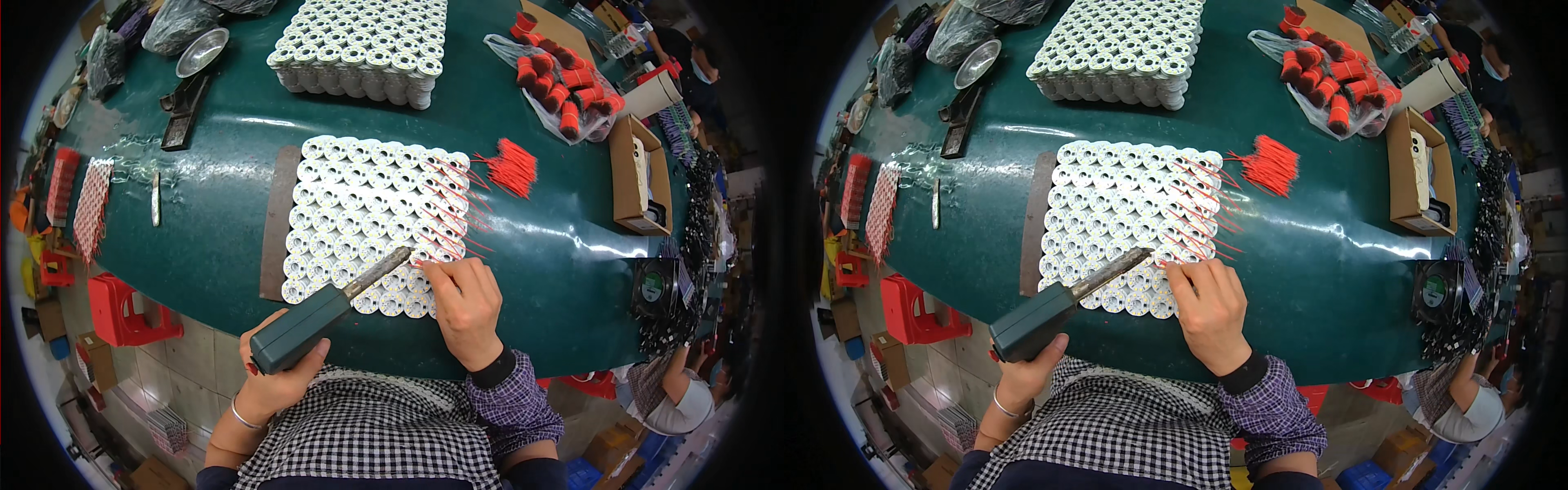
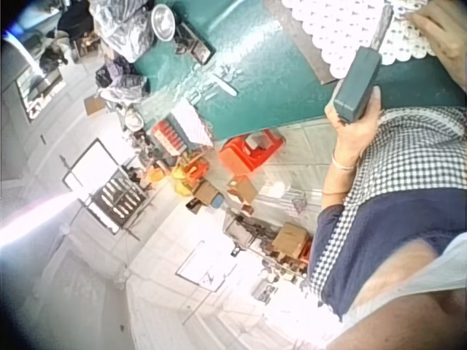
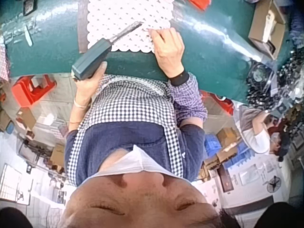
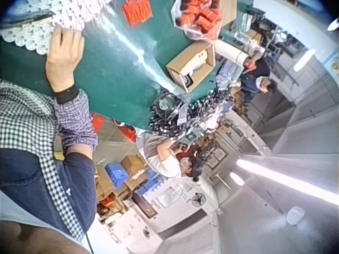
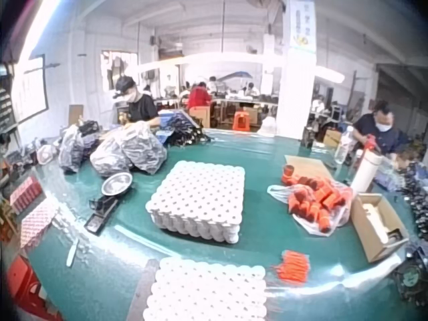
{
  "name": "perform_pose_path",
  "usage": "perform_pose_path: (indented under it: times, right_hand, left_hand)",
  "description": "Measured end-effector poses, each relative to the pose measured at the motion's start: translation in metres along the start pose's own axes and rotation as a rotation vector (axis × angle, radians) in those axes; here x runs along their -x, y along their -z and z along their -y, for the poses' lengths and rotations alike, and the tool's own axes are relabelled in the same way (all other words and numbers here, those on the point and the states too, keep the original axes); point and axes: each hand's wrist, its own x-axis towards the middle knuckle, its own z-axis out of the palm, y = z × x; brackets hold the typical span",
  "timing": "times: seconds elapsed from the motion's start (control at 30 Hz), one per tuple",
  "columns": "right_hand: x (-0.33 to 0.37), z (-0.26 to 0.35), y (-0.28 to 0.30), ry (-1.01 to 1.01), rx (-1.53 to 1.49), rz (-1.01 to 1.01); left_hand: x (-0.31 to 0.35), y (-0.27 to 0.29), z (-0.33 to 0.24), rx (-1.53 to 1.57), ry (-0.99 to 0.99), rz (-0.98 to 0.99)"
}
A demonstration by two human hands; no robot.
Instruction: The person holds a soldering gun and solders red wires one by one onto an array of circular LED circuit boards on the workbench.
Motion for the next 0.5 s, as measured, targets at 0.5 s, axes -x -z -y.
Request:
perform_pose_path:
  times: [0.5]
  right_hand:
    - [0.018,0.005,0.013,-0.014,-0.006,-0.019]
  left_hand:
    - [0.004,0.000,-0.009,-0.054,-0.005,0.137]
